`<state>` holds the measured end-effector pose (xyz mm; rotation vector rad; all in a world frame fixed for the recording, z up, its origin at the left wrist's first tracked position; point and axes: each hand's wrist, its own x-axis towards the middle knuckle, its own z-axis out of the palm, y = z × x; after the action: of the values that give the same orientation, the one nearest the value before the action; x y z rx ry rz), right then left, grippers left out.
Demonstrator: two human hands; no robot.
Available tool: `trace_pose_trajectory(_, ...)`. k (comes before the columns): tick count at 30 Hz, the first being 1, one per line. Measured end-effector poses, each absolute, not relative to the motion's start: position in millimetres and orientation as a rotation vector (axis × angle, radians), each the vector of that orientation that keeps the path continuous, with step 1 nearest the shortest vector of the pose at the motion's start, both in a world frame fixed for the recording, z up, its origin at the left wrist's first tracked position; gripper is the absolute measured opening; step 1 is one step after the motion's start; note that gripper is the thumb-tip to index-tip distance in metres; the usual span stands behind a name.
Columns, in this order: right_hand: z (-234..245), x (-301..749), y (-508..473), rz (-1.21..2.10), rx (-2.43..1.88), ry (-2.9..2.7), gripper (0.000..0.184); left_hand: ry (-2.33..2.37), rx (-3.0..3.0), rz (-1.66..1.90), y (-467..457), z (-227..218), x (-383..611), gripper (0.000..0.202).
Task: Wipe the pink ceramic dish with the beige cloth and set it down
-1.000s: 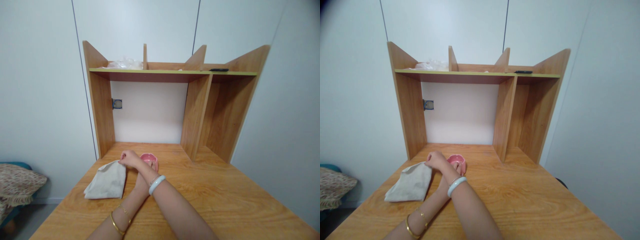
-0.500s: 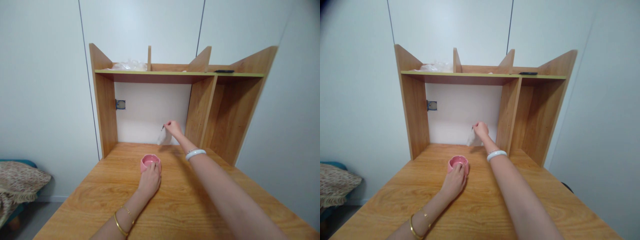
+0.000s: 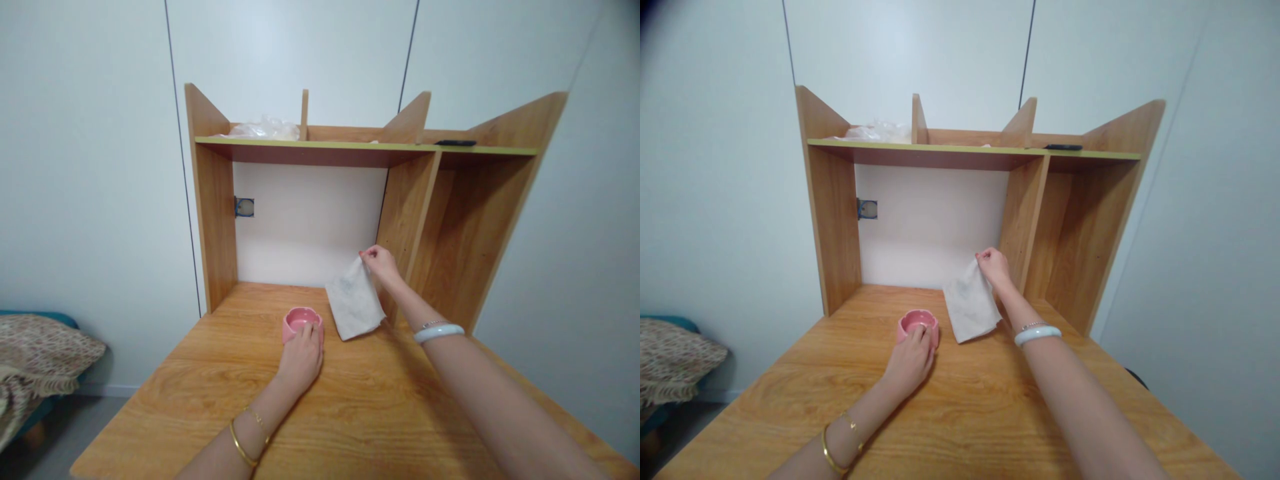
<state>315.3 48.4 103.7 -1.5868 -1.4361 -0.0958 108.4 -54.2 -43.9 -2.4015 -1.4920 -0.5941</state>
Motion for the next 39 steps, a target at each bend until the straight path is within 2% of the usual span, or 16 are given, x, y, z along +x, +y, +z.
trace_pose_trajectory(12, 124.1, 321.1, 53.7, -0.137, -1.517, -1.374, 0.010, -1.518, -2.423, -0.565, -55.6, -41.2, 108.6, 0.031)
trace_pose_trajectory(18, 140.9, 320.7, 43.1, -0.404, -1.416, -1.311, 0.020, -1.475, -2.399, -0.494, -54.4, -38.9, 108.0, 0.037)
trace_pose_trajectory(22, 140.3, 310.6, 36.5, -0.500, -1.501, -1.371, 0.023, -1.463, -2.400, -0.475, -55.1, -37.4, 107.6, 0.033)
trace_pose_trajectory(30, 91.6, 287.3, 27.0, -0.191, -1.676, -1.493, 0.023, -1.420, -2.375, -0.561, -55.2, -32.2, 103.5, 0.035)
trace_pose_trajectory(39, 29.7, 255.8, 29.3, 0.234, -1.340, -1.545, 0.016, -1.447, -2.289, -1.055, -52.0, -20.5, 93.1, 0.025)
